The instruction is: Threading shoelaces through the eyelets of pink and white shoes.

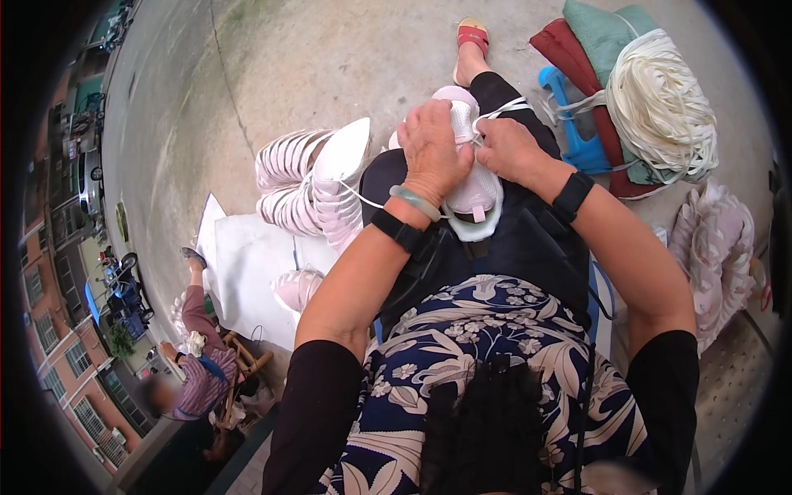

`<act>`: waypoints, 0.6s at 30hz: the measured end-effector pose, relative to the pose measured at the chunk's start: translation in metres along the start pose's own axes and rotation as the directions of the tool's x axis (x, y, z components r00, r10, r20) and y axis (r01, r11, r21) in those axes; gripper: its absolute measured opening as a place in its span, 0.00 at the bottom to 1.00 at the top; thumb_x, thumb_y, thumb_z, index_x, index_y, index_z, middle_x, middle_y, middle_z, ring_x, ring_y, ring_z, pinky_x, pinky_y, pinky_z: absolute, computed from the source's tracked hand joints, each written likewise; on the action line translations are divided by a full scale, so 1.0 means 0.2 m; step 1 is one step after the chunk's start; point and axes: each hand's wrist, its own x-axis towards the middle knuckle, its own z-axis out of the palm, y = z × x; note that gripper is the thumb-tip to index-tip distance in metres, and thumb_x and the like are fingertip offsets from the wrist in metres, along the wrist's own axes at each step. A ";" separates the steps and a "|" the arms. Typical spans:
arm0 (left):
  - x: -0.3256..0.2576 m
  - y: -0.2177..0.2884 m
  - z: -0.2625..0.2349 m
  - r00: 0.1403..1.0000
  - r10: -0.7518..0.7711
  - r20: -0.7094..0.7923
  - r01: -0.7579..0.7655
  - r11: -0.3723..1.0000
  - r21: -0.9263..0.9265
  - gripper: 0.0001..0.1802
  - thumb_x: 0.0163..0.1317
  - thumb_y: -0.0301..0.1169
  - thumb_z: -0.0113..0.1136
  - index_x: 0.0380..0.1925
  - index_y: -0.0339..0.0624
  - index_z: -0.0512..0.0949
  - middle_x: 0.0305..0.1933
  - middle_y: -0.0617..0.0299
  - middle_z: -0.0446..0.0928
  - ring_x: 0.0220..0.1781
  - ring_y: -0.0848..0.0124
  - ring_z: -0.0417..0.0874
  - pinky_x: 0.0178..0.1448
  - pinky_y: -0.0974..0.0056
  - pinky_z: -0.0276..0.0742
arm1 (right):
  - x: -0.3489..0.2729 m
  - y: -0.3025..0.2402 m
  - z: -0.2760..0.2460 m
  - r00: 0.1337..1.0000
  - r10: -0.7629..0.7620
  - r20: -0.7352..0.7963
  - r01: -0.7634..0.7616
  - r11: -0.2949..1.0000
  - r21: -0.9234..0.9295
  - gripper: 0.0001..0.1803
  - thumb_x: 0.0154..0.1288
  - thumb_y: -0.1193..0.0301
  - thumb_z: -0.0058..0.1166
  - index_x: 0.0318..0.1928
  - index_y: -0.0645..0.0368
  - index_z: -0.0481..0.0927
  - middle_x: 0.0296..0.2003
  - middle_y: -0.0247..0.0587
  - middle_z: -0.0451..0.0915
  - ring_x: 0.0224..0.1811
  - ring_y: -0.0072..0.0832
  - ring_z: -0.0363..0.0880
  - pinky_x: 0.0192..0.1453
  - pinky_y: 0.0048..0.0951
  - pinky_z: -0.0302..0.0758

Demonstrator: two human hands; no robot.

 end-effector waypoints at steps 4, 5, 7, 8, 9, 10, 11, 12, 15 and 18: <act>-0.01 0.00 0.00 0.998 0.063 -0.002 -0.063 0.998 0.021 0.30 0.35 0.31 0.61 0.43 0.41 0.64 0.47 0.53 0.67 0.53 0.53 0.64 0.57 0.45 0.54 | -0.01 0.01 0.01 0.995 -0.095 -0.022 0.093 0.994 -0.054 0.09 0.48 0.71 0.51 0.31 0.63 0.77 0.33 0.54 0.78 0.41 0.47 0.77 0.46 0.42 0.72; -0.01 0.00 0.00 0.998 0.062 -0.001 -0.062 0.998 0.022 0.30 0.35 0.31 0.61 0.43 0.41 0.64 0.47 0.53 0.67 0.53 0.53 0.64 0.57 0.45 0.54 | 0.00 0.01 0.00 0.995 -0.096 -0.021 0.094 0.994 -0.052 0.09 0.48 0.71 0.51 0.31 0.63 0.77 0.33 0.54 0.78 0.41 0.47 0.77 0.46 0.42 0.72; -0.02 0.02 -0.02 0.985 0.159 -0.064 -0.155 0.986 0.065 0.22 0.38 0.31 0.60 0.38 0.41 0.69 0.42 0.55 0.68 0.49 0.55 0.66 0.53 0.47 0.56 | 0.01 0.03 -0.01 0.993 -0.119 -0.005 0.119 0.993 -0.001 0.08 0.49 0.73 0.48 0.30 0.61 0.78 0.32 0.53 0.78 0.41 0.46 0.77 0.45 0.42 0.72; -0.01 0.03 -0.03 0.985 0.160 -0.063 -0.156 0.986 0.065 0.22 0.38 0.31 0.60 0.38 0.41 0.69 0.42 0.55 0.68 0.49 0.55 0.66 0.53 0.47 0.56 | 0.02 0.06 0.00 0.993 -0.118 -0.005 0.118 0.993 0.001 0.08 0.49 0.73 0.48 0.30 0.61 0.78 0.32 0.53 0.78 0.41 0.46 0.77 0.45 0.42 0.72; -0.01 0.05 -0.04 0.959 0.280 -0.044 -0.269 0.947 0.174 0.18 0.38 0.31 0.59 0.34 0.43 0.71 0.38 0.57 0.69 0.46 0.58 0.68 0.49 0.51 0.58 | 0.04 0.08 0.00 0.991 -0.134 0.007 0.133 0.987 0.086 0.08 0.49 0.73 0.47 0.30 0.61 0.78 0.32 0.52 0.78 0.40 0.46 0.77 0.45 0.41 0.72; 0.00 0.06 -0.04 0.919 0.395 -0.011 -0.376 0.884 0.277 0.13 0.39 0.30 0.59 0.30 0.44 0.74 0.34 0.59 0.70 0.42 0.61 0.70 0.45 0.56 0.60 | 0.04 0.09 0.01 0.988 -0.150 0.017 0.145 0.975 0.170 0.08 0.50 0.73 0.46 0.30 0.60 0.78 0.31 0.52 0.78 0.40 0.46 0.77 0.44 0.40 0.72; 0.00 0.07 -0.04 0.918 0.396 -0.010 -0.377 0.883 0.278 0.13 0.39 0.30 0.59 0.30 0.44 0.74 0.34 0.59 0.70 0.42 0.61 0.70 0.45 0.56 0.60 | 0.05 0.11 0.02 0.989 -0.150 0.016 0.145 0.975 0.171 0.08 0.50 0.73 0.46 0.30 0.60 0.78 0.31 0.52 0.78 0.40 0.46 0.77 0.44 0.40 0.72; 0.00 0.06 -0.04 0.897 0.441 0.029 -0.427 0.846 0.320 0.09 0.41 0.30 0.57 0.26 0.46 0.74 0.31 0.61 0.70 0.38 0.63 0.71 0.41 0.57 0.60 | 0.04 0.11 0.02 0.991 -0.127 0.038 0.116 0.970 0.213 0.09 0.49 0.74 0.46 0.30 0.61 0.78 0.31 0.52 0.78 0.39 0.46 0.77 0.44 0.40 0.72; 0.00 0.06 -0.04 0.858 0.501 0.109 -0.503 0.783 0.366 0.04 0.43 0.30 0.54 0.22 0.48 0.75 0.26 0.64 0.68 0.32 0.66 0.73 0.35 0.59 0.60 | 0.04 0.10 0.02 0.993 -0.109 0.053 0.091 0.959 0.269 0.09 0.49 0.74 0.46 0.30 0.61 0.79 0.30 0.53 0.78 0.38 0.46 0.77 0.43 0.39 0.72; 0.02 0.06 -0.02 0.833 0.520 0.190 -0.550 0.741 0.385 0.02 0.45 0.29 0.53 0.21 0.47 0.74 0.24 0.63 0.68 0.27 0.67 0.74 0.32 0.60 0.61 | 0.05 0.11 0.04 0.996 -0.092 0.011 0.085 0.953 0.291 0.09 0.49 0.74 0.46 0.30 0.62 0.79 0.30 0.53 0.78 0.37 0.46 0.77 0.42 0.38 0.72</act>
